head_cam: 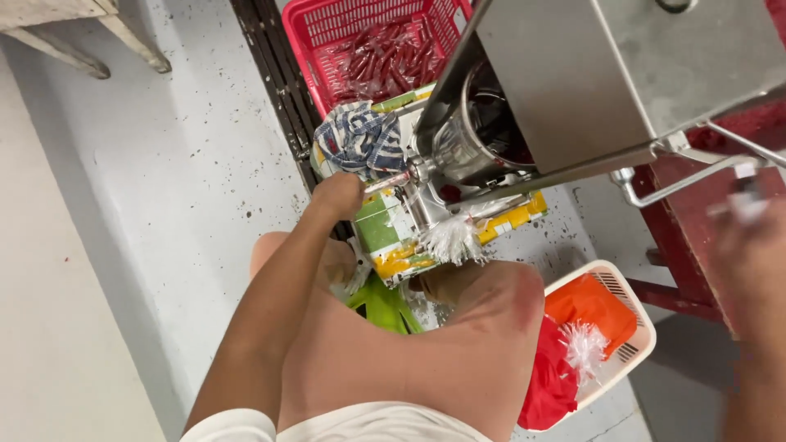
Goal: Operating a manual sausage stuffer to fill casings with meat mixture
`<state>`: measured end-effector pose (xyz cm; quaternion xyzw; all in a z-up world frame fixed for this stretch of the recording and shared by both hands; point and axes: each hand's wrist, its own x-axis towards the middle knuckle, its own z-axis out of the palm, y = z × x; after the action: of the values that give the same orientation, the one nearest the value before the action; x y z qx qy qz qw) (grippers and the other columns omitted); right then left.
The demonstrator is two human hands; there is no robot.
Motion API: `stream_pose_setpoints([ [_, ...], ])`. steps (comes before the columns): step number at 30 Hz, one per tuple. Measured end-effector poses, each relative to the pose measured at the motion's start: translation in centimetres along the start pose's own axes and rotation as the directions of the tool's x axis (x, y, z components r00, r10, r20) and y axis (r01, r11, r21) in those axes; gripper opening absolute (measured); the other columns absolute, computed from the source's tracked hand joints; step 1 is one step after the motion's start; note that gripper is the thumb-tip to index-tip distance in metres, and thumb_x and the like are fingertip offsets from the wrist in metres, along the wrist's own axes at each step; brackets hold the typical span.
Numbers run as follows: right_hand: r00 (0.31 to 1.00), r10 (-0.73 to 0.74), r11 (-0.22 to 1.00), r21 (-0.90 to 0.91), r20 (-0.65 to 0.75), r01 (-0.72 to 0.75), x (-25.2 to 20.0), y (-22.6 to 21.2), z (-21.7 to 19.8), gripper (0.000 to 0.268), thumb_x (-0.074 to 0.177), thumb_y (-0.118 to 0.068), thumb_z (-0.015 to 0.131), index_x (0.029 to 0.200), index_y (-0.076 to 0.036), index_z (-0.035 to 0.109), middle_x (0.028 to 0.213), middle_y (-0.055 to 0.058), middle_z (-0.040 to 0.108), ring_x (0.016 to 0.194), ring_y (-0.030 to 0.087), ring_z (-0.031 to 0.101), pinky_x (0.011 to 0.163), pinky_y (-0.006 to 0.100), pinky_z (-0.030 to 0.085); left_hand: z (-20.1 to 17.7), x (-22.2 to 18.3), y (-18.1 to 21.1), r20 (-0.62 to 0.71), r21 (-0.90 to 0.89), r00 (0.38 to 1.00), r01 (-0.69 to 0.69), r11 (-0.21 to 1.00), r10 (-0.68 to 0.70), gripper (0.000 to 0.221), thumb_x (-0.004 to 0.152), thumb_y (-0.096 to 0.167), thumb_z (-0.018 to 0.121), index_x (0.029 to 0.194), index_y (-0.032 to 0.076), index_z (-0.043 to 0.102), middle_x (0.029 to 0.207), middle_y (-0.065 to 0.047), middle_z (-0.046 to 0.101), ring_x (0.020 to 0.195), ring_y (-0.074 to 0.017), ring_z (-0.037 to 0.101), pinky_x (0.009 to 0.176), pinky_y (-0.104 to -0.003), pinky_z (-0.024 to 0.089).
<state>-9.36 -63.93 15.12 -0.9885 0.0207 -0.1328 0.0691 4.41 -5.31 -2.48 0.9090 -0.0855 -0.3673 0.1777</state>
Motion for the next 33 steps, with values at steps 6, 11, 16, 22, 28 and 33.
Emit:
stream_pose_setpoints([
  [6, 0.890, 0.367, 0.930, -0.100, 0.271, -0.353, -3.8, -11.8, 8.3, 0.050, 0.122, -0.043, 0.048, 0.108, 0.004, 0.057, 0.071, 0.013, 0.062, 0.046, 0.022, 0.058, 0.034, 0.034, 0.052, 1.0, 4.0, -3.4, -0.081, -0.110, 0.948, -0.315, 0.943, 0.308, 0.056, 0.102, 0.024, 0.063, 0.056, 0.012, 0.034, 0.053, -0.004, 0.028, 0.052, -0.0183, 0.026, 0.058, -0.037, 0.027],
  [11, 0.888, 0.411, 0.905, 0.024, 0.205, -0.424, -6.9, -14.8, 10.3, 0.047, 0.114, -0.047, 0.057, 0.098, -0.003, 0.056, 0.069, 0.023, 0.062, 0.069, 0.045, 0.064, 0.058, 0.055, 0.050, 0.2, 2.0, -4.4, -0.012, -0.166, 0.987, -0.157, 0.974, 0.158, 0.024, 0.090, 0.028, 0.067, 0.100, 0.011, 0.081, 0.096, -0.009, 0.079, 0.094, -0.0315, 0.071, 0.087, -0.045, 0.056],
  [16, 0.880, 0.448, 0.891, 0.001, 0.156, -0.453, -7.1, -15.4, 10.8, 0.047, 0.111, -0.050, 0.060, 0.102, -0.003, 0.060, 0.073, 0.034, 0.064, 0.085, 0.059, 0.067, 0.070, 0.064, 0.048, -0.1, 0.4, -5.8, 0.020, -0.368, 0.997, -0.059, 0.928, 0.071, 0.028, 0.088, 0.028, 0.067, 0.110, 0.015, 0.079, 0.082, 0.000, 0.080, 0.079, -0.0163, 0.077, 0.092, -0.036, 0.056],
  [22, 0.869, 0.457, 0.885, 0.002, 0.190, -0.465, -6.8, -16.6, 10.1, 0.050, 0.111, -0.052, 0.056, 0.102, -0.003, 0.061, 0.079, 0.036, 0.066, 0.088, 0.059, 0.067, 0.075, 0.063, 0.051, 0.0, -0.5, -6.5, -0.004, -0.393, 0.998, -0.052, 0.918, 0.055, 0.024, 0.087, 0.025, 0.069, 0.106, 0.015, 0.080, 0.080, 0.001, 0.080, 0.076, -0.0159, 0.078, 0.089, -0.033, 0.056],
  [28, 0.875, 0.447, 0.890, 0.006, 0.187, -0.456, -6.7, -16.2, 10.7, 0.050, 0.111, -0.053, 0.056, 0.101, -0.004, 0.060, 0.078, 0.034, 0.067, 0.090, 0.056, 0.068, 0.077, 0.061, 0.053, 0.1, -0.6, -7.1, 0.005, -0.406, 1.000, -0.015, 0.914, 0.018, 0.028, 0.087, 0.023, 0.068, 0.111, 0.013, 0.078, 0.080, 0.000, 0.081, 0.069, -0.0155, 0.077, 0.086, -0.029, 0.055],
  [33, 0.929, 0.356, 0.910, 0.188, 0.101, -0.369, -6.5, -13.5, 11.9, 0.051, 0.111, -0.053, 0.065, 0.093, -0.005, 0.060, 0.070, 0.028, 0.062, 0.081, 0.053, 0.067, 0.068, 0.053, 0.050, -0.5, -3.0, -5.9, 0.008, -0.475, 1.000, 0.004, 0.880, 0.001, 0.032, 0.090, 0.030, 0.064, 0.110, 0.010, 0.078, 0.086, -0.004, 0.081, 0.074, -0.0184, 0.078, 0.088, -0.032, 0.055],
])
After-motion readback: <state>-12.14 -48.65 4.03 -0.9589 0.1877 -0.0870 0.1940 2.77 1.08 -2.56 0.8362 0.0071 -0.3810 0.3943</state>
